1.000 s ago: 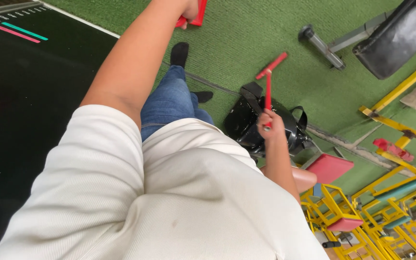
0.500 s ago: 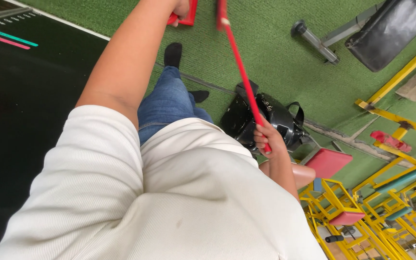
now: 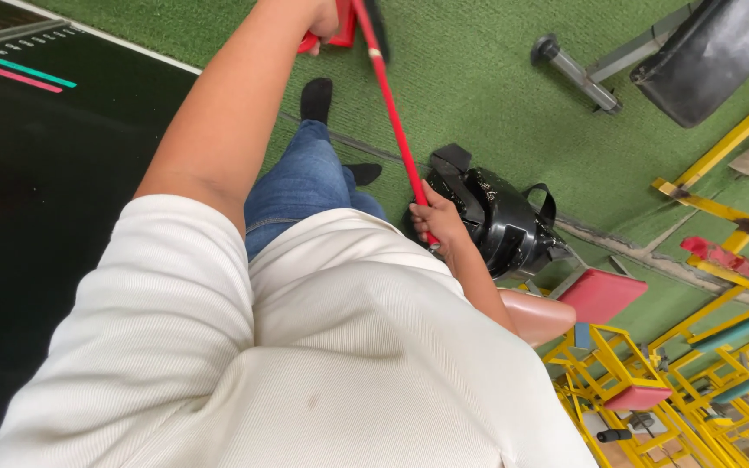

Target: Sweeping debris off a gym floor into a red dustpan using a red handheld broom.

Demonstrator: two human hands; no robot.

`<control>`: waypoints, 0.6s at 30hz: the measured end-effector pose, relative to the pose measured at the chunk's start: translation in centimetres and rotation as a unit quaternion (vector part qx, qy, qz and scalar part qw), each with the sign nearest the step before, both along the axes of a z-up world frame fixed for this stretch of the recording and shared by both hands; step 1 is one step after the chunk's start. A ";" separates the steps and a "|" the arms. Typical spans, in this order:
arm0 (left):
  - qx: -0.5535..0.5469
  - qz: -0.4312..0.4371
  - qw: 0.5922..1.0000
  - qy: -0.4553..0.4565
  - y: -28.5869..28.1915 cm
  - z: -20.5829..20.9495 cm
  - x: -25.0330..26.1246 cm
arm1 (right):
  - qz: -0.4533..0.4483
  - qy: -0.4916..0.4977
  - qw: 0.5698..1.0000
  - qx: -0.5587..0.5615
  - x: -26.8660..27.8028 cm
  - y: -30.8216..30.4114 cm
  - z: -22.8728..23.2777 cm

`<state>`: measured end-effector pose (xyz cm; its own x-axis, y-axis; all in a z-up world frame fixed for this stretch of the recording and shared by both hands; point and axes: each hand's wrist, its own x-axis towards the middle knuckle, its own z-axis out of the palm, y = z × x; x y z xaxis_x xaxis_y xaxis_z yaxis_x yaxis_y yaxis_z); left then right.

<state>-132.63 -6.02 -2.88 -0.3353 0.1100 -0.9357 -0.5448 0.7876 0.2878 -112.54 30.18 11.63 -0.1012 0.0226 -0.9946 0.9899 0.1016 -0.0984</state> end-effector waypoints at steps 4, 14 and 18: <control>0.011 0.008 1.000 0.008 -0.8 1.2 -1.2 | 0.003 0.013 0.998 -0.055 0.1 3.5 3.3; -0.017 -0.012 0.999 -0.048 -1.6 0.7 -1.8 | -0.317 -0.003 0.948 0.022 5.3 19.7 -1.7; -0.017 -0.012 0.998 -0.063 -1.4 1.1 -1.7 | -0.352 -0.007 0.935 0.036 4.0 14.2 -6.2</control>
